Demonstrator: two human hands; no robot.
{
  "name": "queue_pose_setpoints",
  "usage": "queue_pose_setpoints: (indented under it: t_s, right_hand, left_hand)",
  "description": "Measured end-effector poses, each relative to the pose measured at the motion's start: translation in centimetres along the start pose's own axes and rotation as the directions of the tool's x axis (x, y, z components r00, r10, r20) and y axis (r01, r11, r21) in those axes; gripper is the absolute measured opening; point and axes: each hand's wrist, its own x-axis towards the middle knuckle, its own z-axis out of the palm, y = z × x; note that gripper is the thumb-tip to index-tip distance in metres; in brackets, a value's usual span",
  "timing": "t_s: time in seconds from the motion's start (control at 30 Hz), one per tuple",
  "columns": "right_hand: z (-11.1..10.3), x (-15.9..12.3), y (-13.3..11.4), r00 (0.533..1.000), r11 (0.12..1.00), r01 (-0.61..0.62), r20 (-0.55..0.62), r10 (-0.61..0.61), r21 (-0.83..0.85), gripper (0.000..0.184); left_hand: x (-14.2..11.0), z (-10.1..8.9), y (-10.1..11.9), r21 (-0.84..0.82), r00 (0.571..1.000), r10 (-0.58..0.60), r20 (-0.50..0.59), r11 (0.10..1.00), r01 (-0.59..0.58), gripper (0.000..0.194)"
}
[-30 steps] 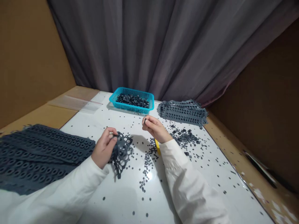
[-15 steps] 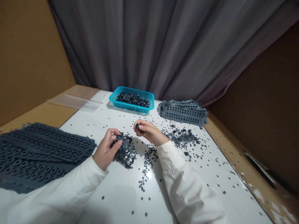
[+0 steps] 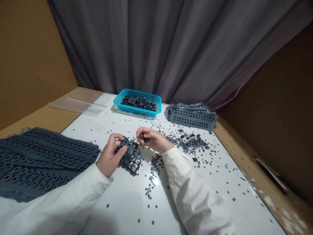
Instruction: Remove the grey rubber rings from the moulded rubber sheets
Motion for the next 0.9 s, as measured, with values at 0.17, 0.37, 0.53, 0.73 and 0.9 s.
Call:
queue_pose_setpoints:
  t_s: [0.17,0.37,0.53,0.73,0.9]
  right_hand:
    - [0.2,0.0,-0.1,1.000,1.000,-0.007,0.013,0.007,0.005,0.020]
    - [0.7,0.0,-0.3,0.998,0.997,-0.033,-0.056,0.029,-0.070,0.019]
    - [2.0,0.0,0.0,0.987,0.804,-0.003,-0.129,-0.092,-0.595,0.027]
    - [4.3,-0.3,0.3,0.982,0.389,0.147,0.085,-0.171,-0.909,0.031]
    - [5.2,-0.2,0.2,0.958,0.148,0.161,0.119,-0.260,-0.976,0.030]
  left_hand:
    - [0.0,0.0,-0.1,0.016,1.000,0.017,-0.001,1.000,-0.017,0.020]
    - [0.0,0.0,0.2,0.010,1.000,0.013,0.005,1.000,-0.014,0.018]
    - [-0.1,0.0,0.4,-0.012,0.997,0.040,0.069,0.999,-0.039,0.017]
    - [-0.4,-0.1,0.3,-0.227,0.988,0.099,0.118,0.971,-0.070,0.023]
    - [0.1,0.6,0.7,-0.328,0.996,-0.026,0.089,0.943,0.054,0.019]
